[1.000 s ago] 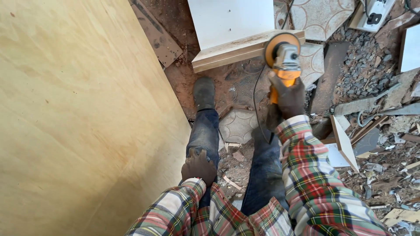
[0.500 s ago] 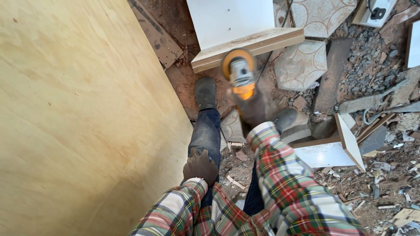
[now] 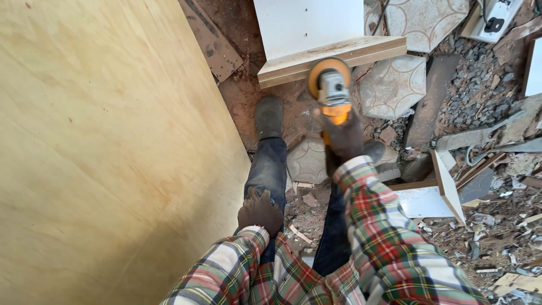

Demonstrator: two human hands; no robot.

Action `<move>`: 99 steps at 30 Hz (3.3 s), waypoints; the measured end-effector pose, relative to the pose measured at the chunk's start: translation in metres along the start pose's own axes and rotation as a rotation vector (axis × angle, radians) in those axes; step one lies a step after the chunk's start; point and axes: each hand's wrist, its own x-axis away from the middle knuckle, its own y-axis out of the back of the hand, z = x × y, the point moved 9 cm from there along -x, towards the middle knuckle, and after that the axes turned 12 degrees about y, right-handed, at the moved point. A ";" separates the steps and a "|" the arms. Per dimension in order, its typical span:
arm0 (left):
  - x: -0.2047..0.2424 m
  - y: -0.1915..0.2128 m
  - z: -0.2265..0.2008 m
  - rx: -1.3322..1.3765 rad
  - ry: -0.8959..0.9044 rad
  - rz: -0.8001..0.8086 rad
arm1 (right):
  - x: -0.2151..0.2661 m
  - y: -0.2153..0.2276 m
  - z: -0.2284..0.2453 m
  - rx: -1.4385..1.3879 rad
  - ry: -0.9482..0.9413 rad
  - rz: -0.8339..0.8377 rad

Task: Sanding the edges and surface of a wooden structure using an orbital sander.

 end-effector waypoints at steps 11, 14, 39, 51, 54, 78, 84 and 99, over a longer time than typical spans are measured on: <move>-0.002 -0.003 -0.002 -0.005 0.015 0.057 | -0.008 0.095 -0.002 -0.008 -0.038 -0.170; 0.005 0.014 -0.007 -0.012 0.040 0.071 | -0.028 0.106 -0.009 -0.317 -0.019 -0.260; 0.002 0.002 -0.003 -0.071 0.053 0.070 | -0.024 0.087 -0.017 -0.412 0.003 -0.212; 0.000 0.007 -0.003 -0.100 0.023 0.069 | -0.017 0.048 -0.012 -0.377 0.050 -0.125; 0.002 0.006 0.000 -0.120 0.053 0.097 | -0.022 0.069 -0.015 -0.409 0.025 -0.198; 0.000 0.006 -0.001 -0.106 0.057 0.128 | -0.036 0.076 -0.010 -0.505 0.088 -0.165; 0.003 0.008 -0.002 -0.108 0.056 0.123 | -0.023 0.080 0.002 -0.483 0.043 -0.160; 0.015 0.017 -0.010 -0.076 0.036 0.158 | 0.001 0.025 0.016 -0.524 0.006 -0.137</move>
